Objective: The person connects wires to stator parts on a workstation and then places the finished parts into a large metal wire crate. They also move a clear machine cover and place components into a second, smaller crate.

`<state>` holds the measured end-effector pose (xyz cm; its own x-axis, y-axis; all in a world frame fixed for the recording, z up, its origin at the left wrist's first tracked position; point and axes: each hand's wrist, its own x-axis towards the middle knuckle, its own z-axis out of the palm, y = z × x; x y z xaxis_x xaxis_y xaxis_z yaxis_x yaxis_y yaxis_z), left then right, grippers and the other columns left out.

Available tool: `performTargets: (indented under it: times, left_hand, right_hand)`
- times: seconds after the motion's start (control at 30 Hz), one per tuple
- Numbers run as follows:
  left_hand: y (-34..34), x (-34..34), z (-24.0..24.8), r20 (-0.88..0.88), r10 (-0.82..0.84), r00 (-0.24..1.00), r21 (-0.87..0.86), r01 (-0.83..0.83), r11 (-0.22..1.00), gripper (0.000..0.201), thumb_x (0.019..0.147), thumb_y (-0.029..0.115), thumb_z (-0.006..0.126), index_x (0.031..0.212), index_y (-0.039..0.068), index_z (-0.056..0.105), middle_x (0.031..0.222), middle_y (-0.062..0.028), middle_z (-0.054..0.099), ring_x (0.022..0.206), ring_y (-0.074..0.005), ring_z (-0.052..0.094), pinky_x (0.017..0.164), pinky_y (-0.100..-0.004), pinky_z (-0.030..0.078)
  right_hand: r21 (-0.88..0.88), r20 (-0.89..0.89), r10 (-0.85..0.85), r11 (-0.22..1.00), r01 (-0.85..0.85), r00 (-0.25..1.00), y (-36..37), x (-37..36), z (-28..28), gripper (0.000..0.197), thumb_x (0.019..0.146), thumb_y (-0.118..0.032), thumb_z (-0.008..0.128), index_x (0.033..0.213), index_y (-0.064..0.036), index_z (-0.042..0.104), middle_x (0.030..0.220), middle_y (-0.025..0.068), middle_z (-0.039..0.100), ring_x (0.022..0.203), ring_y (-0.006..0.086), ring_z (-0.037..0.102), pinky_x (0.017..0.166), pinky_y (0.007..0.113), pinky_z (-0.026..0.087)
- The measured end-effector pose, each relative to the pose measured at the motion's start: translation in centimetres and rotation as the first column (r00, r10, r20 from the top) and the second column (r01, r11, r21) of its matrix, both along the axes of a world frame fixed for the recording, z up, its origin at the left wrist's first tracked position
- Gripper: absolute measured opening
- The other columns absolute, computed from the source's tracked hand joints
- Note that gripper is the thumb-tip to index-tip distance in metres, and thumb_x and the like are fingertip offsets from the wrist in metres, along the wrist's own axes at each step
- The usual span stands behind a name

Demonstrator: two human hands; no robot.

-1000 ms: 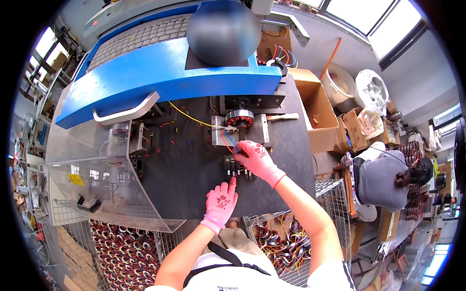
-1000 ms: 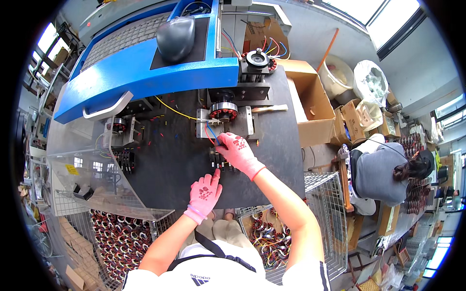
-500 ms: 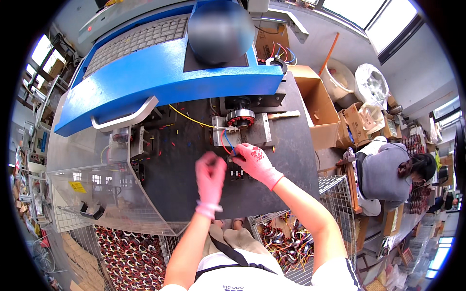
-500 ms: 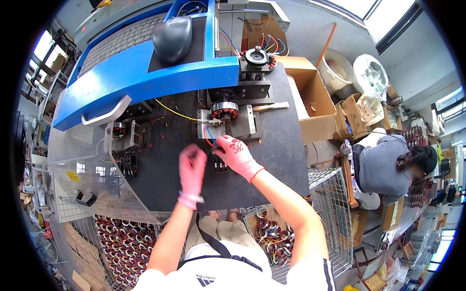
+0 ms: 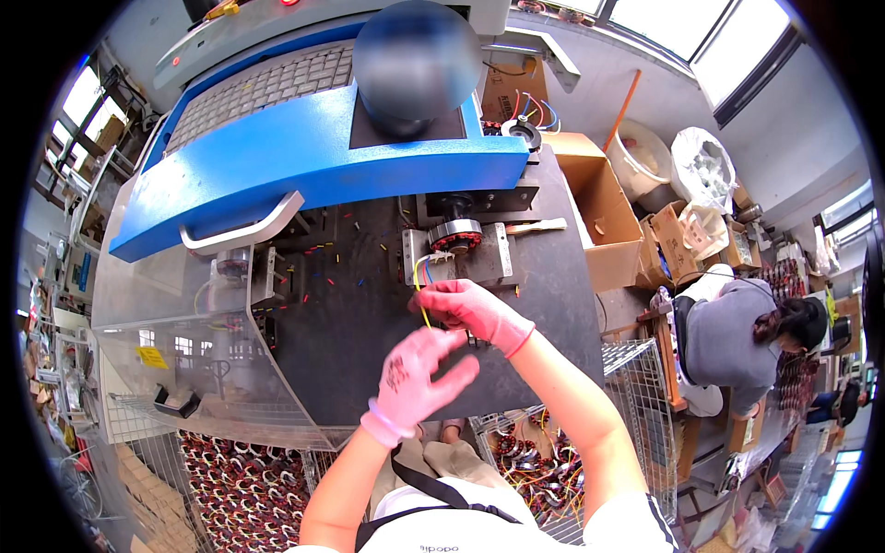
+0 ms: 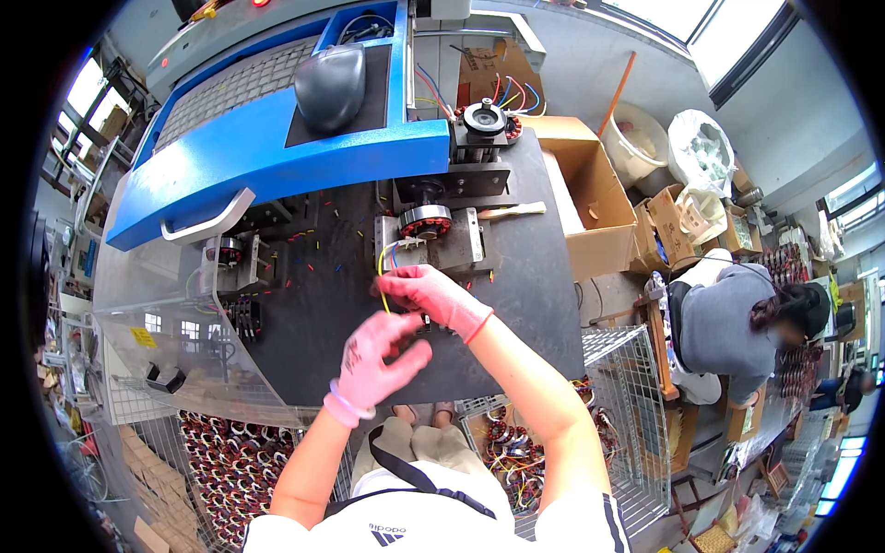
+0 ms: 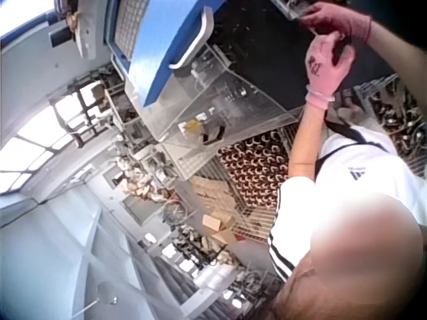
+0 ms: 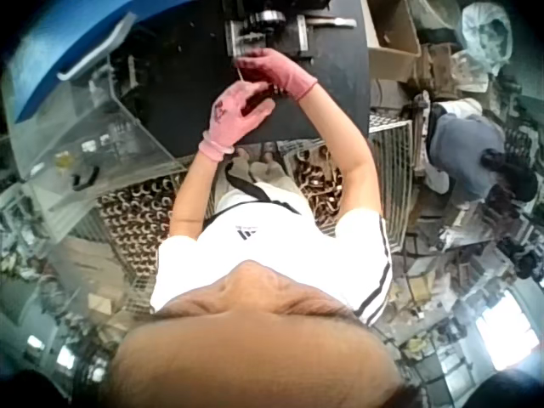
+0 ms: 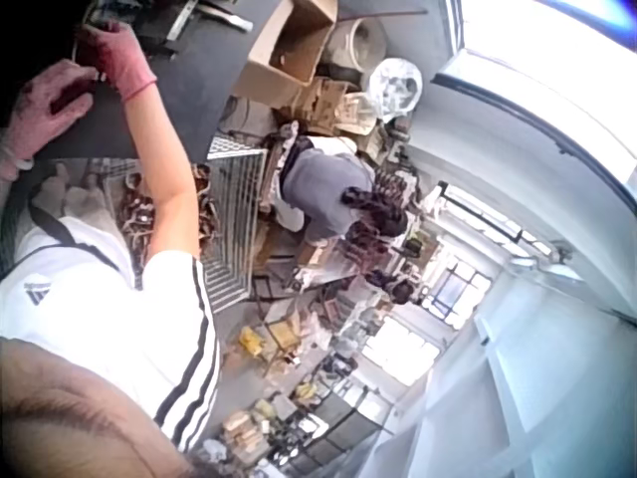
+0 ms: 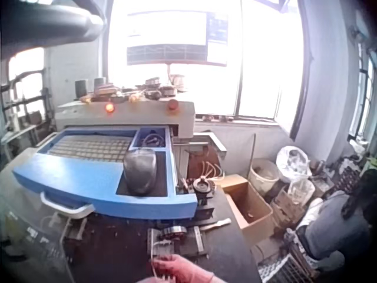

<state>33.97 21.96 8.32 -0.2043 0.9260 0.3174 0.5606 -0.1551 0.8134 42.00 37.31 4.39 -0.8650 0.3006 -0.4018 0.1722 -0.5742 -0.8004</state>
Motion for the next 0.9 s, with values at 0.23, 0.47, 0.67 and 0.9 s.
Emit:
performTargets:
  times: [0.23, 0.47, 0.67, 0.9]
  left_hand:
    - [-4.4, 2.3, -7.1, -0.281, 0.073, 0.957, -0.219, -0.138, 0.966, 0.051, 0.079, 0.031, 0.07, 0.125, 0.013, 0.055, 0.102, -0.0072, 0.057, 0.087, -0.0241, 0.061, 0.071, -0.0386, 0.051]
    - [-3.8, 2.1, -11.7, -0.615, 0.026, 0.788, -0.328, -0.286, 0.9, 0.061, 0.085, 0.034, 0.06, 0.14, 0.014, 0.042, 0.107, -0.0052, 0.052, 0.091, -0.0216, 0.056, 0.071, -0.0384, 0.047]
    - [-3.9, 2.1, -12.2, -0.648, -0.011, 0.762, -0.356, -0.291, 0.888, 0.059, 0.085, 0.033, 0.058, 0.139, 0.013, 0.043, 0.107, -0.0048, 0.052, 0.09, -0.0212, 0.055, 0.071, -0.0377, 0.046]
    - [-3.9, 2.1, -12.1, -0.61, 0.027, 0.792, -0.33, -0.285, 0.9, 0.057, 0.085, 0.032, 0.059, 0.137, 0.012, 0.045, 0.108, -0.0059, 0.052, 0.092, -0.0225, 0.056, 0.073, -0.0387, 0.047]
  right_hand:
    - [0.753, 0.185, -0.151, 0.657, -0.042, 0.971, -0.8, 1.8, -0.1, 0.022, 0.088, -0.021, 0.064, 0.091, 0.0005, 0.062, 0.069, 0.0077, 0.064, 0.059, 0.0153, 0.062, 0.058, 0.03, 0.049]
    - [0.92, 0.062, -0.2, 0.391, 0.021, 0.978, -1.3, 1.5, -2.3, 0.015, 0.088, -0.016, 0.062, 0.089, -0.0018, 0.058, 0.078, 0.0142, 0.064, 0.075, 0.0306, 0.065, 0.065, 0.038, 0.049]
    - [0.941, 0.061, -0.2, 0.338, 0.011, 0.978, -1.5, 1.4, -2.0, 0.014, 0.088, -0.016, 0.062, 0.091, -0.0025, 0.058, 0.08, 0.0146, 0.063, 0.078, 0.0331, 0.063, 0.067, 0.04, 0.049]
    - [0.967, 0.039, -0.186, 0.256, 0.01, 0.982, -1.8, 0.7, -3.3, 0.014, 0.087, -0.017, 0.063, 0.09, -0.0037, 0.057, 0.079, 0.0145, 0.063, 0.076, 0.0342, 0.063, 0.065, 0.041, 0.049]
